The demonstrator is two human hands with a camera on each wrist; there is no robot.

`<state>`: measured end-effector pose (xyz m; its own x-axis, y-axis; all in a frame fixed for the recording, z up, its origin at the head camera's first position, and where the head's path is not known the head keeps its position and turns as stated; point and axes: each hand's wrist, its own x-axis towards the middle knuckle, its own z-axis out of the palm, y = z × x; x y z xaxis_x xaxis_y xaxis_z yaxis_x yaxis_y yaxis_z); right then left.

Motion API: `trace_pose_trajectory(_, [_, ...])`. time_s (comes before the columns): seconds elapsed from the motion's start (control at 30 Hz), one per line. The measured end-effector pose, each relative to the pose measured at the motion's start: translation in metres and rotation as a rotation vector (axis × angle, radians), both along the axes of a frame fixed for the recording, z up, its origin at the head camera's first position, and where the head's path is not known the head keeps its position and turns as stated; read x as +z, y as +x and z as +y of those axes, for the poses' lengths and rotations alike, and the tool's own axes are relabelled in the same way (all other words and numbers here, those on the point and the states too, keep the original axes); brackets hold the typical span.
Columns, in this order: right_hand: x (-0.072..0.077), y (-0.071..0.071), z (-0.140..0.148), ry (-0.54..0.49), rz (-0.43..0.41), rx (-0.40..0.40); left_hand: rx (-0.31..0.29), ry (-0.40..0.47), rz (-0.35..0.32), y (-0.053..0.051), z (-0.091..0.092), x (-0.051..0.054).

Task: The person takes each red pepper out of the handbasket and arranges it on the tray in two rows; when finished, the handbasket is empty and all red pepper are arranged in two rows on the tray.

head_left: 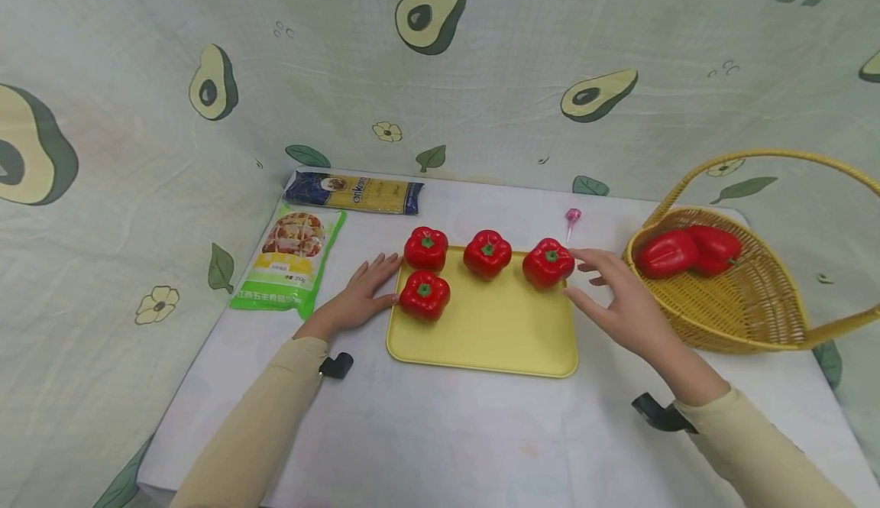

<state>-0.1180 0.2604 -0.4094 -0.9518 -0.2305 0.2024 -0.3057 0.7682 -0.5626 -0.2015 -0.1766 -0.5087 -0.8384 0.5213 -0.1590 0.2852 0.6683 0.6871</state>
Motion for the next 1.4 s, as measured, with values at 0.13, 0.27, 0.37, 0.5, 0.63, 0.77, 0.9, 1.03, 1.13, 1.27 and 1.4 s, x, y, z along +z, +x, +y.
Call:
trace_pose_trajectory(0.13, [0.005, 0.001, 0.009, 0.02, -0.009, -0.048, -0.002, 0.003, -0.004, 0.0, 0.0, 0.001])
trace_pose_trajectory(0.27, [0.009, 0.0, 0.021, 0.032, 0.002, -0.084, -0.003, 0.004, -0.006, 0.0, 0.001, 0.001])
trace_pose_trajectory(0.37, [0.011, 0.0, 0.029, 0.026, 0.012, -0.098, 0.0, -0.003, -0.006, 0.0, 0.001, 0.001])
trace_pose_trajectory(0.5, [0.013, -0.001, 0.042, 0.014, 0.035, -0.112, 0.004, -0.01, -0.012, 0.0, 0.001, 0.002])
trace_pose_trajectory(0.63, [0.017, -0.001, 0.053, 0.022, 0.016, -0.147, 0.005, -0.007, -0.01, 0.001, 0.001, 0.002])
trace_pose_trajectory(0.77, [0.022, -0.001, 0.065, 0.052, -0.037, -0.192, 0.003, -0.009, -0.002, 0.0, 0.001, 0.002])
trace_pose_trajectory(0.9, [0.026, -0.003, 0.077, 0.067, -0.067, -0.219, 0.006, -0.008, -0.007, 0.0, 0.001, 0.002])
trace_pose_trajectory(1.03, [0.03, -0.007, 0.09, 0.081, -0.085, -0.239, 0.007, -0.008, -0.008, 0.001, 0.001, 0.003])
trace_pose_trajectory(1.13, [0.031, -0.01, 0.1, 0.098, -0.098, -0.257, 0.005, -0.008, -0.007, 0.001, 0.001, 0.003])
trace_pose_trajectory(1.27, [0.031, -0.014, 0.111, 0.109, -0.107, -0.268, 0.006, -0.009, -0.008, 0.001, 0.001, 0.003])
trace_pose_trajectory(1.4, [0.032, -0.019, 0.12, 0.106, -0.118, -0.273, 0.008, -0.009, -0.008, 0.001, 0.001, 0.003])
